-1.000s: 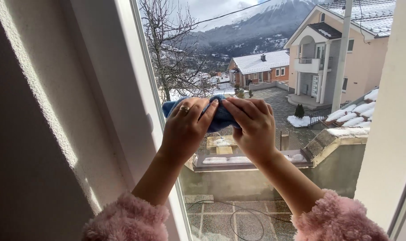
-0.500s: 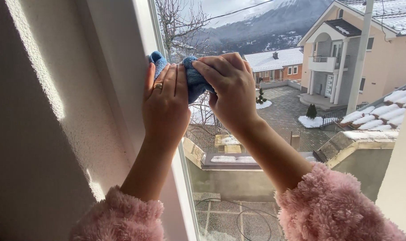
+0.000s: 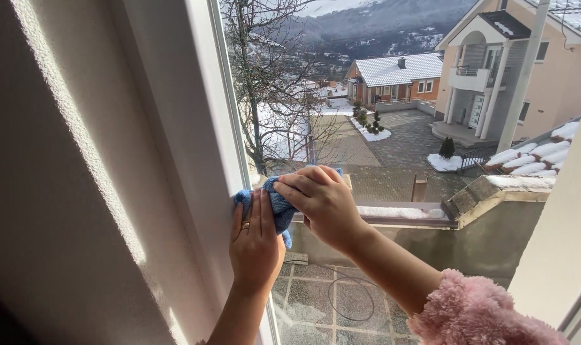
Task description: The person wipes the interior surface of a large window and its frame using a blue cloth. They clean the glass pane, the vertical frame edges, and the handle area, then refold the cloth and continue wiping the glass.
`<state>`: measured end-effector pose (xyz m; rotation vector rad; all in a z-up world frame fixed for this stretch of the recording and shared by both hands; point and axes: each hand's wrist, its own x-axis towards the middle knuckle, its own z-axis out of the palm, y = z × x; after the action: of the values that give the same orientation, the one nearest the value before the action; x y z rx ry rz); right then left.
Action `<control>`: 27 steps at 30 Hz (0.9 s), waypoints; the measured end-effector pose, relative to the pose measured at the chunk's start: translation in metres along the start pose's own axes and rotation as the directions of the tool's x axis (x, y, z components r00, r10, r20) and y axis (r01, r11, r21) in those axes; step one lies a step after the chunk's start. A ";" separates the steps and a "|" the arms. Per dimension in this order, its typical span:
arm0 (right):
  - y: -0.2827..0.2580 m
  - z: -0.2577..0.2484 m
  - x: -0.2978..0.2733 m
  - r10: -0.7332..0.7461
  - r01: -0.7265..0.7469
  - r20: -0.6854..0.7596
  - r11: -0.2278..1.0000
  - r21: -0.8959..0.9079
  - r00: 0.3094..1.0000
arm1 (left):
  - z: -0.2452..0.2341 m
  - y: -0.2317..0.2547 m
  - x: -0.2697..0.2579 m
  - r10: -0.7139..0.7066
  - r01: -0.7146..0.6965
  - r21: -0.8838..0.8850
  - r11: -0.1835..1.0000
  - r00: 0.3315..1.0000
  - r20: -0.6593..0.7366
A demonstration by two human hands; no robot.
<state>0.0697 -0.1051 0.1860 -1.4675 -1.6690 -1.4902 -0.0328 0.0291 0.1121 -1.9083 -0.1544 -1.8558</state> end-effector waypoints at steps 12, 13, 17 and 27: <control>0.029 -0.037 -0.070 -0.345 0.340 0.373 0.937 0.082 0.861 | -0.016 0.134 -0.090 -0.345 0.456 -0.339 0.823 0.875 0.339; 0.037 -0.048 -0.075 -0.356 0.352 0.390 0.932 0.085 0.849 | -0.017 0.147 -0.088 -0.347 0.468 -0.363 0.806 0.870 0.350; 0.065 -0.097 -0.087 -0.323 0.334 0.406 0.942 0.044 0.855 | -0.019 0.190 -0.064 -0.303 0.444 -0.426 0.788 0.883 0.360; 0.102 -0.208 -0.137 -0.003 0.087 0.347 0.970 -0.226 0.938 | -0.016 0.258 0.003 -0.084 0.210 -0.604 0.769 0.970 0.229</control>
<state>0.1442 -0.3635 0.1740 -1.9259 -1.7761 -1.5727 0.0547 -0.2058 0.0496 -2.5904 0.3101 -1.9857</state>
